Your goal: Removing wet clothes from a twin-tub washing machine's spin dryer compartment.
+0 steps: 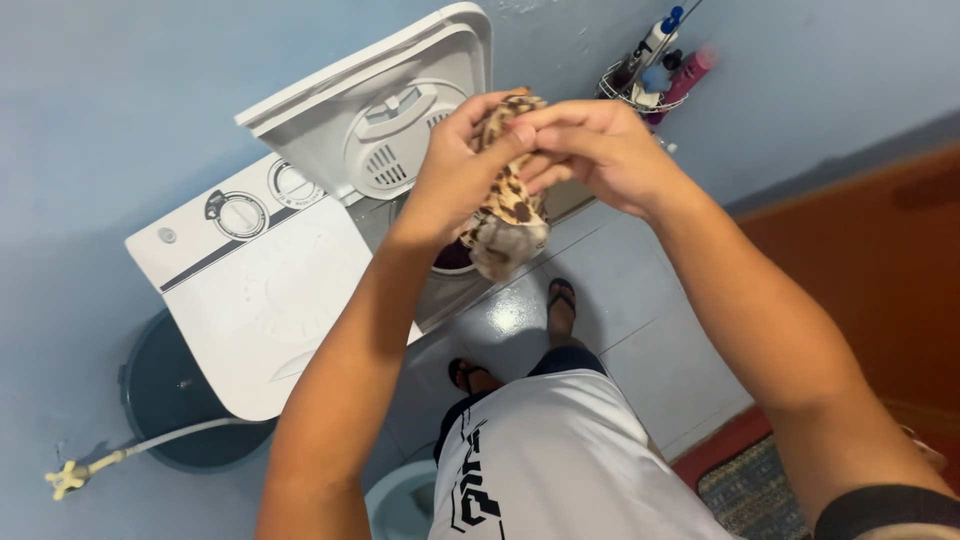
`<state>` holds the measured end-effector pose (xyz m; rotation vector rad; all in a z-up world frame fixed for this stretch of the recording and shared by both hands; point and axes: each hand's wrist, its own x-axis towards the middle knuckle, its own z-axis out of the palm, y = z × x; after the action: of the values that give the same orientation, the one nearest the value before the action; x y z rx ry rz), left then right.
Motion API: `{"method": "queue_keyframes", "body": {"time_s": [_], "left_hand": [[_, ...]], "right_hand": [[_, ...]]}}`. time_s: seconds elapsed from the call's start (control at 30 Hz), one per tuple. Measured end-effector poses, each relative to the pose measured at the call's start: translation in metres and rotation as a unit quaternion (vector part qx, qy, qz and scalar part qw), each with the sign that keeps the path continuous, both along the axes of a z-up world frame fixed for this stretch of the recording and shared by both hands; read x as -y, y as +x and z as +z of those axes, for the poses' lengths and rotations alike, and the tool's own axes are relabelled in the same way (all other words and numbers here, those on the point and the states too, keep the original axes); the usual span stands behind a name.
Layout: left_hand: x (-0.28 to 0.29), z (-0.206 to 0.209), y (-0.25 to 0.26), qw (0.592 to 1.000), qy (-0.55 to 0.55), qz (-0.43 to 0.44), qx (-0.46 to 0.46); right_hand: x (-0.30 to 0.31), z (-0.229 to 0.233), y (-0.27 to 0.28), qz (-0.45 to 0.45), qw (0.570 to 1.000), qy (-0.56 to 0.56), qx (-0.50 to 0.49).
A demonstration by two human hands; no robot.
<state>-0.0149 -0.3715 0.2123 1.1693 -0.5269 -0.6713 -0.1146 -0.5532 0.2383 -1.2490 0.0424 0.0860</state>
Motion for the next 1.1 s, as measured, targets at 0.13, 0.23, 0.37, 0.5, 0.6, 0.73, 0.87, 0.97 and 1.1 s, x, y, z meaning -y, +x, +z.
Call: {"method": "queue_keyframes", "body": {"time_s": [0.13, 0.23, 0.37, 0.5, 0.6, 0.73, 0.87, 0.97, 1.1], "left_hand": [[0.048, 0.005, -0.005, 0.997, -0.031, -0.006, 0.067], [0.095, 0.012, -0.008, 0.993, -0.003, 0.021, 0.113], [0.161, 0.013, -0.006, 0.998, 0.009, -0.025, 0.056], [0.200, 0.003, 0.003, 0.989, 0.031, -0.064, 0.131], [0.193, 0.004, 0.012, 0.972, 0.125, -0.019, 0.196], [0.159, -0.035, 0.024, 0.941, 0.209, 0.111, 0.242], [0.122, -0.065, 0.024, 0.912, 0.324, 0.176, 0.179], [0.092, -0.101, 0.016, 0.896, 0.376, 0.175, 0.159], [0.061, -0.124, -0.005, 0.887, 0.402, 0.199, 0.107]], "right_hand": [[0.052, -0.016, -0.022, -0.063, 0.997, -0.035, 0.029], [0.080, -0.011, -0.031, -0.111, 0.989, -0.088, 0.041], [0.128, -0.006, -0.028, -0.118, 0.981, -0.150, 0.047], [0.178, -0.032, -0.013, -0.150, 0.968, -0.196, 0.050], [0.198, -0.054, 0.006, -0.126, 0.970, -0.206, 0.031], [0.216, -0.109, 0.034, -0.080, 0.971, -0.224, 0.018], [0.221, -0.173, 0.056, -0.081, 0.964, -0.247, -0.061], [0.220, -0.215, 0.070, -0.060, 0.943, -0.313, -0.098], [0.219, -0.273, 0.085, -0.015, 0.919, -0.368, -0.140]]}}
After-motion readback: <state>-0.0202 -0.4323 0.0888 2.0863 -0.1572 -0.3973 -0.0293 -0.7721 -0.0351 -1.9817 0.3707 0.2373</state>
